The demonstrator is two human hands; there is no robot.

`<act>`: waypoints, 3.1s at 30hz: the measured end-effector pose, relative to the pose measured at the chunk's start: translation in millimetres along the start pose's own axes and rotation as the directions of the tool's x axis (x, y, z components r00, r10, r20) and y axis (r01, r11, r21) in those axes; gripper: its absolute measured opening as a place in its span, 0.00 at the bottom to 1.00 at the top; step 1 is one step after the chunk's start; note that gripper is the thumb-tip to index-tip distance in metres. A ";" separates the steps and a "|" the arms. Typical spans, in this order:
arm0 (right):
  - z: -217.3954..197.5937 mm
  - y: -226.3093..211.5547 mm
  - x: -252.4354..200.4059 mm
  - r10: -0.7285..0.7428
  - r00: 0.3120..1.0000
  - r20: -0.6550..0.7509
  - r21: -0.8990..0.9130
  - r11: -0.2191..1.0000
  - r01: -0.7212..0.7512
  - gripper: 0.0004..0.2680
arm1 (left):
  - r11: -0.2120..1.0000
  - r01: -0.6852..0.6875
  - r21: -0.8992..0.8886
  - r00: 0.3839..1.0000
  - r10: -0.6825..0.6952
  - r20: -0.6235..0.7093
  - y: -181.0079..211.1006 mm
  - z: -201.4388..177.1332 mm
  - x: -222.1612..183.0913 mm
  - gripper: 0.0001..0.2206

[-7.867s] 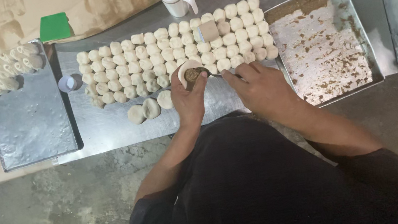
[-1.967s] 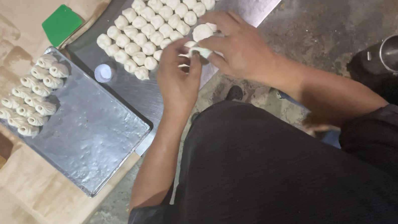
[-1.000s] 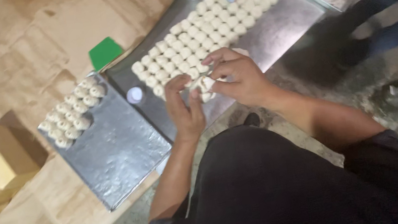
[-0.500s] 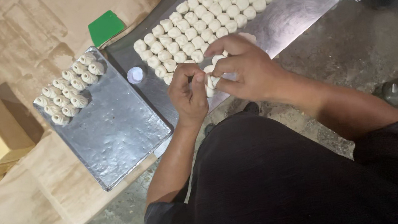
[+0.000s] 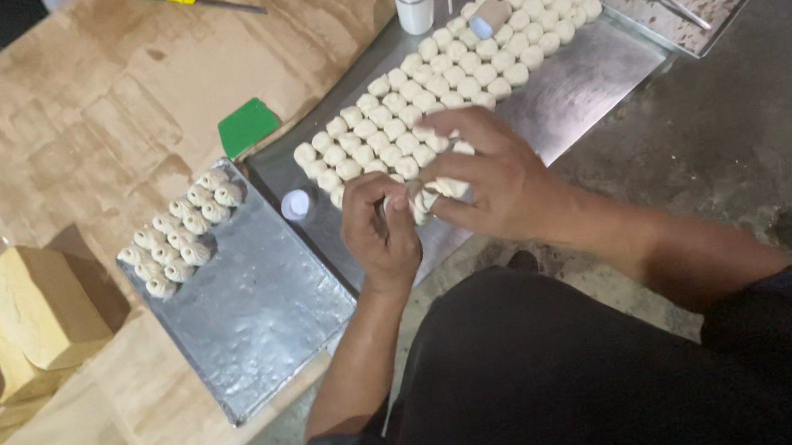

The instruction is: The person prepares bread rolls by filling dough circles with a brown mixture using a spoon and then folding and rolling the dough into shape before placing it onto a metal tray.

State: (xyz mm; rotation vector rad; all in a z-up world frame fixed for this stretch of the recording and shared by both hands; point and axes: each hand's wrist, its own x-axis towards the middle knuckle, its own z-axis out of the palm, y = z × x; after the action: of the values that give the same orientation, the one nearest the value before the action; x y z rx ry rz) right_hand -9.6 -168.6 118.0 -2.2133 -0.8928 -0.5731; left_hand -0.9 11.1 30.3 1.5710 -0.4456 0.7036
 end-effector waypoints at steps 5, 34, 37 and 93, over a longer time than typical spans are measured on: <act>1.4 -1.3 7.1 0.004 1.000 -0.014 0.076 0.997 -0.003 0.05 | 1.000 -0.026 0.013 0.999 0.025 0.042 13.5 -4.0 18.7 0.08; -19.2 -13.5 14.5 0.081 0.992 0.092 0.334 0.936 -0.107 0.07 | 0.921 -0.390 0.015 0.920 0.390 0.037 24.7 -16.3 36.3 0.19; -21.6 -15.8 18.3 -0.144 0.982 0.124 -0.063 0.986 0.152 0.03 | 0.935 -0.349 0.066 0.931 0.337 0.140 28.0 -19.8 36.2 0.18; -11.1 -7.9 6.1 0.080 0.997 0.000 0.632 0.773 -0.062 0.07 | 0.842 -0.461 0.280 0.876 0.481 -0.007 66.9 -9.7 47.3 0.33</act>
State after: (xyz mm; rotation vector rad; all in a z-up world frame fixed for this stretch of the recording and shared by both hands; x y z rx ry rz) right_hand -12.8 -169.7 132.5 -1.6050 -0.8280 -0.2093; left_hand -11.6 17.6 111.9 1.6969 -0.7173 1.2454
